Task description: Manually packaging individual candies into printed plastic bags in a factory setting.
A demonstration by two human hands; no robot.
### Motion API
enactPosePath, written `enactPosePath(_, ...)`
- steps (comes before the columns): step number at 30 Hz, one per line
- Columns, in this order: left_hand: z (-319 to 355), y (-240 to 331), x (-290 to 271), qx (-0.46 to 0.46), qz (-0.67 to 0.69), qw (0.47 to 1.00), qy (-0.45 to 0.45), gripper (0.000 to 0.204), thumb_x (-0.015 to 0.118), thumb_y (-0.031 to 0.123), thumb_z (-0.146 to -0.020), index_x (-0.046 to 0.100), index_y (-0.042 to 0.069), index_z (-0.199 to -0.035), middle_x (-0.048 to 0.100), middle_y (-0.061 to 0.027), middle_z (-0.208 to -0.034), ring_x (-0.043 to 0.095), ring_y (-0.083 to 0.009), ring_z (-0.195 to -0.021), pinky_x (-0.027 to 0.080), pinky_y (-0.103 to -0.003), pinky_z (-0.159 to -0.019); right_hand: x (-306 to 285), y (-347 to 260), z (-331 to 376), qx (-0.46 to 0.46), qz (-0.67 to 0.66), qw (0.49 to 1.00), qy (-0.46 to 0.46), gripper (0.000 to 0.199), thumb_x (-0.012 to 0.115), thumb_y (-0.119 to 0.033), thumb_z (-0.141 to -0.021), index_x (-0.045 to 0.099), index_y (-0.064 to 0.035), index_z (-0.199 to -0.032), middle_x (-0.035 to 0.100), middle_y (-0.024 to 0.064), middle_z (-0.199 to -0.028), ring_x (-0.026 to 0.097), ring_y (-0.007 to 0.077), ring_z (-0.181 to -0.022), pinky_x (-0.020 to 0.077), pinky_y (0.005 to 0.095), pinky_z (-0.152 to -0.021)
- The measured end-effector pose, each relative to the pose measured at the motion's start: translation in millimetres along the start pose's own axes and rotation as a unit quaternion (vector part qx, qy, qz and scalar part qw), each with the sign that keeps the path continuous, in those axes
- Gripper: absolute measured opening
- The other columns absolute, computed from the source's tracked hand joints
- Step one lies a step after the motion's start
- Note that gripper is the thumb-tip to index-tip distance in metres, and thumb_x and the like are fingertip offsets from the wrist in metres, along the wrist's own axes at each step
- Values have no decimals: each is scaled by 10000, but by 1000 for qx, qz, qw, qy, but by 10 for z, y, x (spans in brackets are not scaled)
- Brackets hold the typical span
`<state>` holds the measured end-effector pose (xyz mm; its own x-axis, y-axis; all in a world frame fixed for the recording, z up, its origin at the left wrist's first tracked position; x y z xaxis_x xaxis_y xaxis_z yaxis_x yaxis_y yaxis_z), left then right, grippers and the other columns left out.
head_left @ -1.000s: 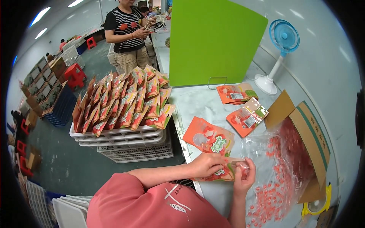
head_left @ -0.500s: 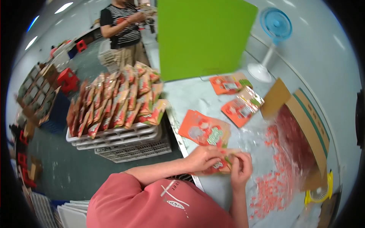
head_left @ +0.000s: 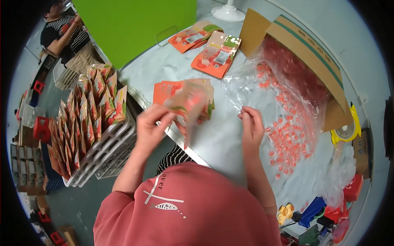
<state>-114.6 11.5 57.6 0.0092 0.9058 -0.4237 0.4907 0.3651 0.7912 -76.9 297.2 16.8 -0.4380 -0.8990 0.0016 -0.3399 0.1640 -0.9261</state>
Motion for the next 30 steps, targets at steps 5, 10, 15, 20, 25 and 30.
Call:
enactPosePath(5, 76, -81, -498, -17, -45, 995, 87, 133, 699, -21, -853, 703, -24, -986, 632, -65, -833, 579, -139, -759, 458, -252, -684, 215, 749, 461, -16, 189, 963, -193, 273, 665, -52, -860, 652, -53, -1132, 622, 117, -1076, 641, 277, -922, 510, 364, -847)
enactPosePath(10, 272, -176, -619, -63, -78, 990, 95, 130, 721, 10, -854, 704, -22, -978, 631, -65, -832, 588, -135, -744, 465, -248, -666, 806, 736, 558, -208, 282, 888, -299, 463, 748, -153, -801, 615, -71, -1236, 561, 129, -1245, 542, 335, -1166, 463, 456, -967)
enactPosePath(15, 331, -125, -585, -27, -83, 993, 82, 63, 688, -3, -884, 682, -39, -935, 567, -33, -768, 555, -109, -688, 428, -236, -608, 970, 879, 431, -269, 371, 849, -264, 528, 751, -213, -803, 592, -92, -1292, 512, 143, -1306, 481, 354, -1245, 400, 495, -1032)
enactPosePath(20, 387, -204, -655, -40, -115, 989, 82, 133, 726, 20, -856, 702, -26, -978, 626, -66, -829, 600, -128, -727, 480, -246, -642, 1022, 946, 415, -253, 399, 839, -270, 488, 744, -241, -807, 609, -95, -1252, 526, 135, -1278, 512, 327, -1190, 440, 467, -957)
enactPosePath(25, 394, -163, -583, -42, -98, 991, 74, 151, 721, 10, -848, 709, -21, -996, 628, -76, -817, 602, -147, -726, 482, -263, -653, 934, 1097, 433, -291, 383, 821, -307, 247, 647, -133, -854, 636, -43, -1083, 551, 93, -987, 597, 255, -970, 507, 358, -731)
enactPosePath(30, 370, -92, -429, -50, -82, 995, 38, 131, 715, -19, -837, 707, -22, -967, 616, -60, -824, 599, -136, -744, 473, -253, -661, 610, 1261, 379, -90, 226, 937, -249, 161, 656, -123, -882, 646, -25, -1010, 601, 79, -856, 616, 242, -747, 498, 346, -632)
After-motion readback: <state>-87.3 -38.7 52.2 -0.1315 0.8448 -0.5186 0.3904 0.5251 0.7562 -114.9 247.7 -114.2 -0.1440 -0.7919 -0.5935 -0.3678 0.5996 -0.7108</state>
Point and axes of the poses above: each hand's wrist, its own z-axis away from the middle knuckle, its own x-axis out of the palm, y = z × x, the point moved 2 cm from there along -z, towards the middle knuckle
